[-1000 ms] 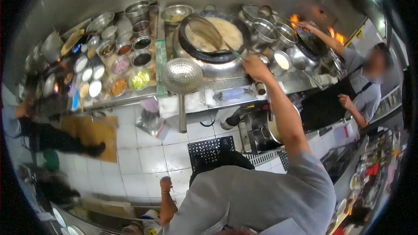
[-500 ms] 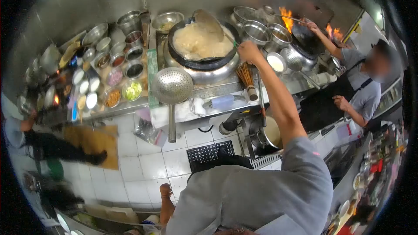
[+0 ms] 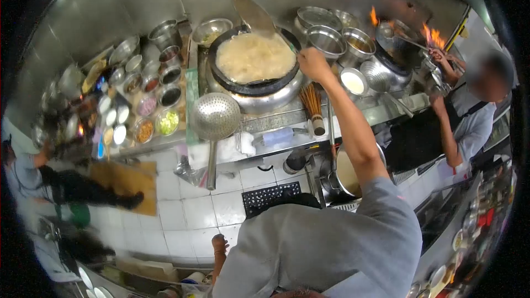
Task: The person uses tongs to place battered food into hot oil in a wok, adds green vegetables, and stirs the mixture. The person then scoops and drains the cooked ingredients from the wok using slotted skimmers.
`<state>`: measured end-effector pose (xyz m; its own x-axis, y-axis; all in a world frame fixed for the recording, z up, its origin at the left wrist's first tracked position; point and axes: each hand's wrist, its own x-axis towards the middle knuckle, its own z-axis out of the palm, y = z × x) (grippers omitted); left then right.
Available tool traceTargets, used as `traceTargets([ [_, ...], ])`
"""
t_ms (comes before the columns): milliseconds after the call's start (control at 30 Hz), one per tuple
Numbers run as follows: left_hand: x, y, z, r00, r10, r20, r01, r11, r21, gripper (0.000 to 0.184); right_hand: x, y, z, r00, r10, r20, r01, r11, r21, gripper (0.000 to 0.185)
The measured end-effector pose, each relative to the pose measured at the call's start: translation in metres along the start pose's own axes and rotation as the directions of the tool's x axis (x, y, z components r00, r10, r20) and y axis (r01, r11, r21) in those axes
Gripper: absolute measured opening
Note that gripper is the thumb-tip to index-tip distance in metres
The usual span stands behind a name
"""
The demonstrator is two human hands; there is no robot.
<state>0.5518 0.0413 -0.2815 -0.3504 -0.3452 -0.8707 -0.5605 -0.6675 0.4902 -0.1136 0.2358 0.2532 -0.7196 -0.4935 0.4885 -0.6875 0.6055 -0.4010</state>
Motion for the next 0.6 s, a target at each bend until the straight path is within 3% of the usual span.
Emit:
traceTargets([
  [33,-0.003,0.001,-0.002,0.793,0.591,0.149,-0.531,0.551,0.643,0.033,0.005,-0.004,0.007,0.997,0.066,-0.043,-0.061,0.993,0.098,0.016],
  [67,-0.003,0.005,-0.005,0.356,0.699,0.620,-0.532,-0.394,0.749,0.033,0.017,0.003,0.024,0.991,0.092,-0.094,-0.088,0.995,0.048,0.015],
  [100,0.000,0.021,-0.006,0.125,0.642,0.757,-0.722,-0.464,0.513,0.024,0.026,0.003,0.041,0.993,0.089,-0.081,-0.087,0.996,0.019,0.016],
  [133,-0.004,0.026,0.001,0.518,0.613,0.596,-0.759,0.008,0.651,0.022,0.035,0.006,0.052,0.995,0.078,-0.069,-0.079,0.997,-0.013,0.016],
  [167,-0.016,0.039,0.012,0.878,0.416,0.238,-0.476,0.697,0.537,0.021,0.041,0.017,0.061,0.994,0.082,-0.079,-0.083,0.996,-0.013,0.016],
  [200,-0.066,0.079,0.046,0.980,0.174,-0.096,-0.141,0.950,0.278,0.020,0.044,0.028,0.074,0.984,0.144,0.109,-0.135,0.987,-0.085,0.017],
  [233,-0.065,0.087,0.049,0.980,0.172,-0.098,-0.138,0.950,0.279,0.020,0.044,0.033,0.081,0.933,0.210,0.293,-0.167,0.972,-0.165,0.017],
  [267,-0.059,0.093,0.048,0.973,0.203,-0.109,-0.179,0.963,0.201,0.019,0.034,0.025,0.066,0.931,0.207,0.300,-0.164,0.973,-0.163,0.017],
  [333,-0.048,0.099,0.056,0.955,0.262,-0.142,-0.261,0.965,0.022,0.019,0.004,0.015,0.021,0.956,0.110,0.271,-0.074,0.987,-0.140,0.018],
  [400,-0.054,0.096,0.063,0.953,0.262,-0.155,-0.266,0.964,-0.006,0.018,-0.028,0.009,0.004,0.985,0.096,0.140,-0.097,0.995,0.001,0.018],
  [433,-0.059,0.096,0.062,0.947,0.279,-0.157,-0.284,0.959,-0.013,0.016,-0.041,0.008,0.005,0.984,0.093,0.151,-0.095,0.995,0.008,0.018],
  [467,-0.034,0.078,0.047,0.930,0.363,-0.054,-0.349,0.921,0.176,0.015,-0.051,0.009,0.005,0.990,0.066,0.127,-0.077,0.994,0.081,0.018],
  [533,-0.006,0.058,0.030,0.846,0.510,0.157,-0.516,0.706,0.486,0.013,-0.063,0.011,0.005,0.995,0.049,0.091,-0.063,0.987,0.150,0.018],
  [567,-0.008,0.057,0.030,0.894,0.428,0.131,-0.425,0.719,0.551,0.012,-0.069,0.015,0.006,0.970,0.095,0.224,-0.134,0.977,0.168,0.017],
  [600,-0.008,0.054,0.032,0.946,0.322,0.041,-0.300,0.818,0.490,0.012,-0.075,0.021,0.008,0.925,0.137,0.356,-0.210,0.962,0.176,0.017],
])
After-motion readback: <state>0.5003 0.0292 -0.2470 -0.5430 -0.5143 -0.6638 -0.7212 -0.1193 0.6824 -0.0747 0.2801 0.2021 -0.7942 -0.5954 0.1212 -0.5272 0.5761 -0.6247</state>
